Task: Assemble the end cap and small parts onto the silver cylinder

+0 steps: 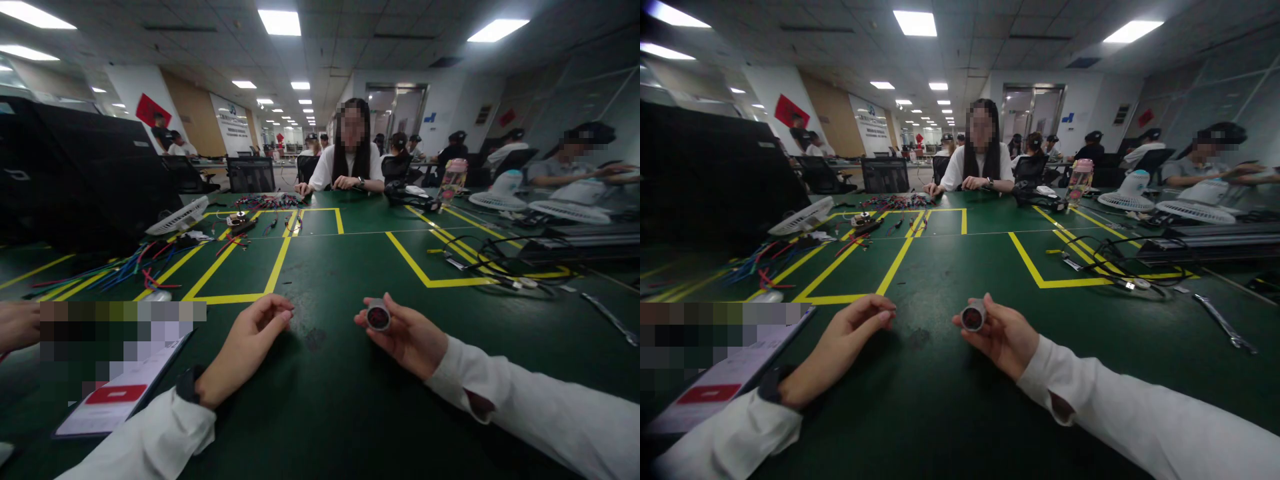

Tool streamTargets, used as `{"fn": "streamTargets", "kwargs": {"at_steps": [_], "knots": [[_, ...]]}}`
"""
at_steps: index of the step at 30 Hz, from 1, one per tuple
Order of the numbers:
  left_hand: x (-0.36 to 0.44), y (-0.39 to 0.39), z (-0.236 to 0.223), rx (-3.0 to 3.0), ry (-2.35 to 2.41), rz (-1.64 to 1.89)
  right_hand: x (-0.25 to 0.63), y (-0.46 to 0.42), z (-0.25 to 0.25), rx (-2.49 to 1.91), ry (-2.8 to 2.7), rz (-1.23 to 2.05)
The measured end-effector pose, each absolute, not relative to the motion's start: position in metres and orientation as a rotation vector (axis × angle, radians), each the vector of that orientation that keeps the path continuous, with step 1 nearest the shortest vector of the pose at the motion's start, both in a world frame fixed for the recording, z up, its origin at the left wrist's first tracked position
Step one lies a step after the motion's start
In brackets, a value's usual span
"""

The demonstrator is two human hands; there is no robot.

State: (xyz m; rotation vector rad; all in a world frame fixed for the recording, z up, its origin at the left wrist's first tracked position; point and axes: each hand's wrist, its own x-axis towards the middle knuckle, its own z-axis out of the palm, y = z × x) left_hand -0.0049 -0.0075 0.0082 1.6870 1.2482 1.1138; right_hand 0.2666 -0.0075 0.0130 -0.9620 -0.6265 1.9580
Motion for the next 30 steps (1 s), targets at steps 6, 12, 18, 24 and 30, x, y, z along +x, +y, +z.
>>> {"fn": "streamTargets", "kwargs": {"at_steps": [6, 12, 18, 24, 30], "knots": [[0.015, -0.023, 0.015, 1.962, 1.179, 1.186, 0.231, -0.007, 0.013, -0.796, -0.519, 2.249], [0.068, -0.023, 0.016, 2.142, 1.063, 1.259, 0.229, -0.006, 0.000, -0.702, -0.617, 2.262], [0.082, -0.019, 0.017, 2.108, 1.082, 1.265, 0.234, -0.008, -0.001, -0.610, -0.675, 2.353], [0.072, -0.019, 0.014, 1.769, 1.080, 1.385, 0.240, -0.008, 0.001, -0.596, -0.813, 2.321], [0.070, -0.015, 0.011, 1.688, 1.109, 1.317, 0.242, -0.004, 0.002, -0.764, -0.903, 1.976]]}}
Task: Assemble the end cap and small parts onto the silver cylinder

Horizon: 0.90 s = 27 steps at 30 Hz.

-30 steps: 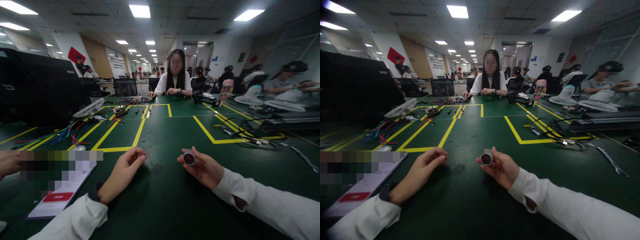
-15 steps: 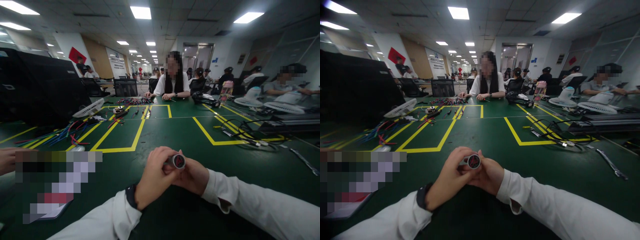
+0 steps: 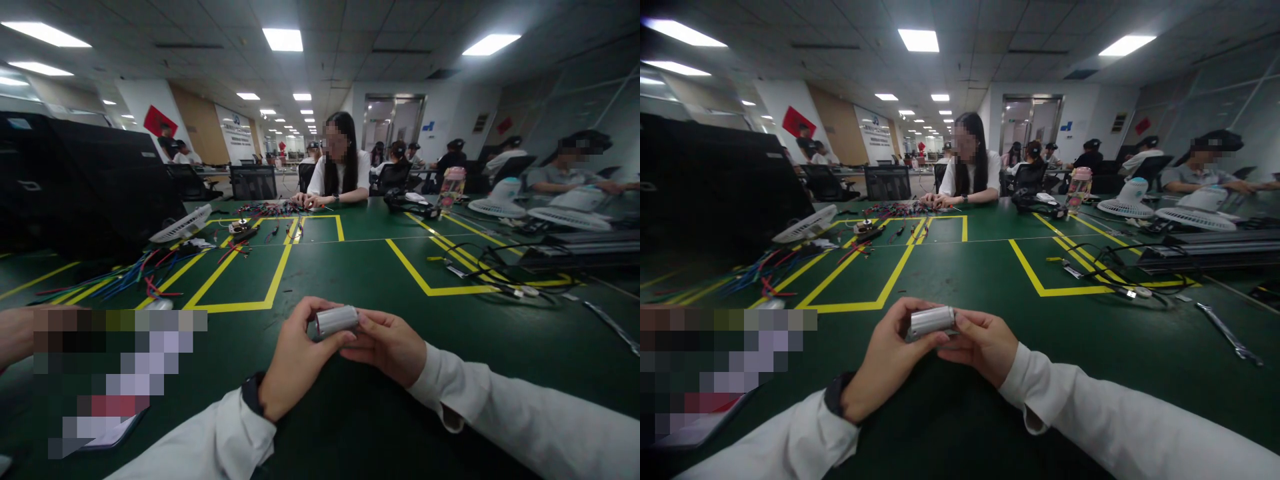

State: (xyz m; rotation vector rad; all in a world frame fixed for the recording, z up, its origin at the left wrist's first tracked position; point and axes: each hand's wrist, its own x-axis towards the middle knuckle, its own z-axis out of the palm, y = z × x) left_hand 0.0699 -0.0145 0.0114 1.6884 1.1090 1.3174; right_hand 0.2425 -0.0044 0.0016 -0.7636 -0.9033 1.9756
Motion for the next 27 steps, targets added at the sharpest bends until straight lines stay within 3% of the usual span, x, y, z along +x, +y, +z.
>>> {"fn": "streamTargets", "kwargs": {"at_steps": [6, 15, 20, 27], "knots": [[0.070, -0.014, 0.011, 1.952, 1.234, 1.162, 0.242, -0.005, 0.004, -0.881, -1.128, 1.541], [0.074, -0.016, 0.011, 2.078, 1.072, 1.107, 0.243, -0.009, 0.000, -0.945, -1.510, 1.279], [0.073, -0.016, 0.010, 2.021, 1.085, 1.120, 0.247, -0.005, -0.003, -0.912, -1.793, 0.939], [0.073, -0.013, 0.008, 1.944, 1.062, 1.069, 0.250, -0.003, -0.007, -0.987, -1.883, 0.872]]}}
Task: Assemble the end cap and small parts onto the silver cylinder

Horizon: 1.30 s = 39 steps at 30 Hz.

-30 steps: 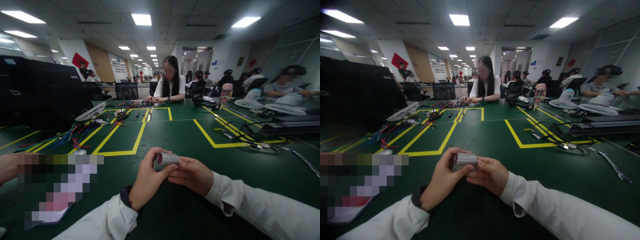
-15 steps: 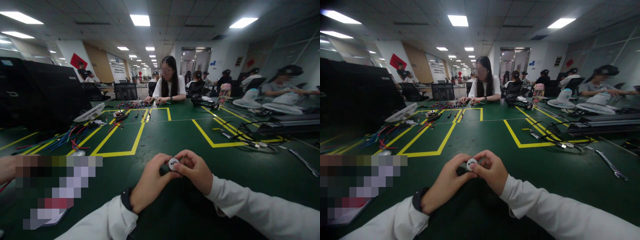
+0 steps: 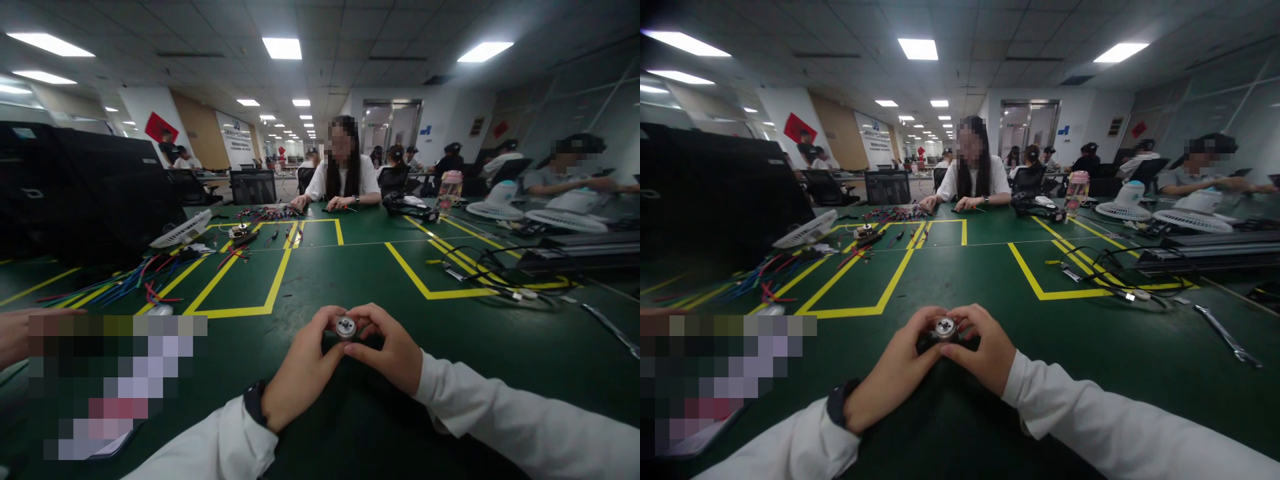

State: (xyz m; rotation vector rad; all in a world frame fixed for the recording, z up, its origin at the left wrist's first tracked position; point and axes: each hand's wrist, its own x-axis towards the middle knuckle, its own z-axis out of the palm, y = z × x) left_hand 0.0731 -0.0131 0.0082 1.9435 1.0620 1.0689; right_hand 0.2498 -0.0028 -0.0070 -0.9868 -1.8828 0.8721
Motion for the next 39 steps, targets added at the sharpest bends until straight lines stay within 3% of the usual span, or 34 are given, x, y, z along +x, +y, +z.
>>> {"fn": "streamTargets", "kwargs": {"at_steps": [7, 16, 39], "knots": [[0.072, -0.015, 0.008, 1.982, 1.052, 1.009, 0.246, -0.002, -0.005, -1.034, -1.869, 0.910], [0.074, -0.010, 0.015, 2.032, 1.113, 1.262, 0.244, 0.000, -0.009, -1.065, -1.929, 0.884], [0.063, 0.002, 0.015, 1.931, 1.214, 1.268, 0.246, -0.004, 0.000, -1.073, -1.947, 0.918]]}}
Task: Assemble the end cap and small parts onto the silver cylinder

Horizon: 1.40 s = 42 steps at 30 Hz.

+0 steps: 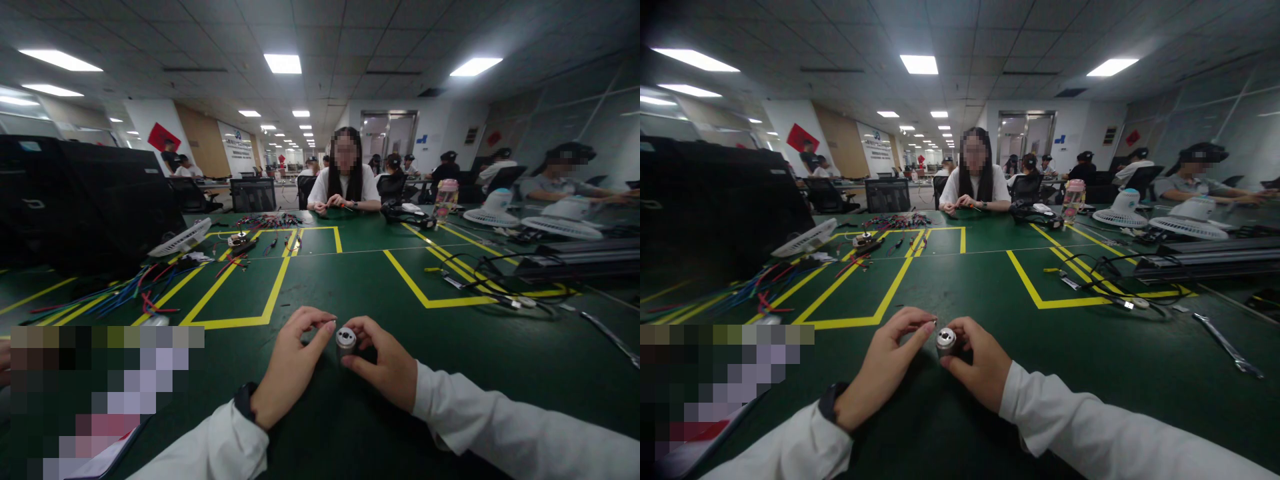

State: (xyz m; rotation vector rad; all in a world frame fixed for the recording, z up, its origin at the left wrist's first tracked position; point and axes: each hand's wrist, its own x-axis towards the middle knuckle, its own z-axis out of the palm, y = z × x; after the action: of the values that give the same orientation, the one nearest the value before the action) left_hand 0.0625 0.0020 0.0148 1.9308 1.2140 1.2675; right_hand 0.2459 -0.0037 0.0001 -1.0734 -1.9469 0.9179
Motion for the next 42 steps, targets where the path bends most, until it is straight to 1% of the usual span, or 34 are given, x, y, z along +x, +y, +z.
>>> {"fn": "streamTargets", "kwargs": {"at_steps": [4, 9, 11, 42], "knots": [[0.054, 0.006, 0.010, 2.031, 1.253, 1.121, 0.247, -0.005, 0.000, -1.081, -1.928, 0.918], [0.049, 0.005, 0.006, 2.290, 1.284, 0.802, 0.248, -0.004, -0.001, -1.125, -1.845, 0.938], [0.049, 0.004, 0.006, 2.341, 1.316, 0.752, 0.249, -0.004, -0.001, -1.130, -1.830, 0.955], [0.049, 0.002, 0.005, 2.385, 1.312, 0.734, 0.250, -0.005, -0.004, -1.083, -1.983, 0.847]]}}
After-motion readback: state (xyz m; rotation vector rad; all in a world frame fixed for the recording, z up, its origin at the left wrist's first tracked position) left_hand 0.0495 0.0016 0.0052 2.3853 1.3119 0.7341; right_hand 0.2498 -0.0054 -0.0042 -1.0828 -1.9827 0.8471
